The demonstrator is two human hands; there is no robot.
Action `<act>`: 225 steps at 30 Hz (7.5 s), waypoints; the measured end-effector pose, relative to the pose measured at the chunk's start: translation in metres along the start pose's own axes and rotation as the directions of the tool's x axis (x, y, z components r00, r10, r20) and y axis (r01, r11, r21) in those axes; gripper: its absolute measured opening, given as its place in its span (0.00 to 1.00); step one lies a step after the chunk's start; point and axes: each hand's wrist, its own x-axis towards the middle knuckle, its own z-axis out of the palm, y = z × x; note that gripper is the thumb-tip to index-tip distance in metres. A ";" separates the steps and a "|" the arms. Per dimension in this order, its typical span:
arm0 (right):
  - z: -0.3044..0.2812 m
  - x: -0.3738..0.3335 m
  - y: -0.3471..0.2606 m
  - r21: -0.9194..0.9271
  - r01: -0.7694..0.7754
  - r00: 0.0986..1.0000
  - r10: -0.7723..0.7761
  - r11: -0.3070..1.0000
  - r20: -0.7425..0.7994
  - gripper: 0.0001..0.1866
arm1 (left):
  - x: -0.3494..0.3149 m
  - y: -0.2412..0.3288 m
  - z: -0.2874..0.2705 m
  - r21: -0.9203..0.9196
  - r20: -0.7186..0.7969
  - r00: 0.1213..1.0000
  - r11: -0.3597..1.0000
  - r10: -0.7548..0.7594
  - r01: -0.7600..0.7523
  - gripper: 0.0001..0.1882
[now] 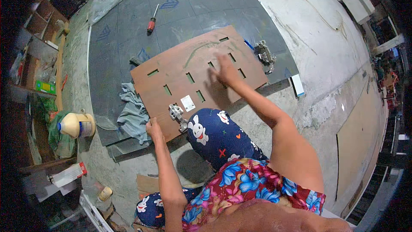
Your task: Installing metal hinges and a long metal guide rail onto a wooden furniture panel using a hammer.
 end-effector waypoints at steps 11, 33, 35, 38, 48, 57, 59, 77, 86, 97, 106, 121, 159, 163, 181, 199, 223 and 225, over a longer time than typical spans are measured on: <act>0.013 -0.065 -0.125 0.208 0.031 0.848 -0.136 0.978 0.512 0.44 | -0.009 0.013 0.008 0.020 -0.016 1.000 1.000 -0.006 0.006 0.15; 0.017 -0.063 -0.155 0.351 0.102 0.797 -0.288 0.931 0.531 0.29 | 0.003 -0.010 0.000 0.081 -0.112 0.993 0.996 -0.024 0.033 0.17; 0.018 -0.062 -0.151 0.384 0.044 0.839 -0.242 0.922 0.487 0.23 | 0.002 -0.007 0.000 0.145 -0.107 0.994 0.989 -0.024 0.040 0.17; 0.019 -0.062 -0.139 0.435 -0.017 0.836 -0.226 0.900 0.500 0.24 | -0.002 0.000 0.003 0.057 -0.080 0.997 0.998 -0.009 0.014 0.13; 0.018 -0.042 -0.031 0.539 -0.175 0.974 0.064 0.824 0.218 0.19 | -0.008 0.006 0.004 0.077 -0.083 0.997 0.997 -0.011 0.018 0.17; -0.021 0.001 0.158 -0.240 -0.281 0.958 0.259 0.929 -0.119 0.23 | 0.000 0.000 -0.004 0.141 -0.099 0.995 0.990 0.019 -0.005 0.18; -0.026 0.000 0.191 -0.280 -0.285 0.955 0.248 0.917 -0.160 0.22 | -0.008 0.007 0.010 0.174 -0.168 0.986 0.985 0.012 0.018 0.18; 0.056 0.063 -0.155 0.380 0.400 0.805 -0.518 0.834 0.290 0.21 | 0.005 -0.020 0.001 0.284 -0.292 0.953 0.944 -0.081 0.167 0.20; 0.144 0.020 -0.341 0.137 0.863 0.163 -0.526 0.485 0.835 0.42 | -0.016 -0.012 0.010 0.160 -0.226 0.973 0.983 -0.051 0.088 0.19; 0.228 0.042 -0.251 0.309 0.666 0.316 -0.632 0.679 0.708 0.16 | -0.010 -0.032 0.066 0.341 -0.185 0.970 0.936 0.156 -0.085 0.16; 0.127 0.113 -0.362 0.720 0.141 0.948 -0.303 0.679 0.100 0.15 | 0.018 -0.067 0.025 0.230 -0.300 0.951 0.973 0.077 -0.006 0.16; -0.017 0.090 -0.181 0.682 0.266 0.879 -0.462 0.681 0.118 0.23 | 0.002 -0.019 0.048 0.071 -0.066 0.997 0.997 0.037 -0.032 0.26; 0.029 0.109 -0.088 0.439 -0.254 0.862 -0.004 0.862 0.507 0.30 | -0.012 0.022 -0.002 -0.102 -0.079 0.996 0.994 -0.049 0.041 0.12; 0.045 0.088 -0.067 0.050 -0.108 0.943 0.087 0.993 0.320 0.45 | -0.006 0.014 0.006 -0.129 -0.102 0.993 0.990 -0.062 0.049 0.14; 0.102 0.078 -0.059 -0.239 0.216 0.970 -0.181 0.947 0.160 0.25 | -0.015 0.025 0.007 -0.151 -0.045 0.995 0.985 -0.092 0.084 0.15; 0.023 0.071 0.080 -0.507 -0.310 0.880 0.444 0.805 0.168 0.21 | -0.019 0.032 0.009 -0.171 -0.062 0.994 0.982 -0.089 0.078 0.12; -0.087 -0.172 0.091 0.588 -0.790 0.452 0.813 0.174 0.367 0.22 | -0.002 0.030 -0.003 -0.270 0.165 0.968 0.936 -0.188 0.228 0.19; -0.084 -0.182 0.072 0.695 -0.664 0.474 0.563 -0.277 0.677 0.21 | 0.001 0.027 -0.006 -0.311 0.234 0.946 0.905 -0.224 0.292 0.22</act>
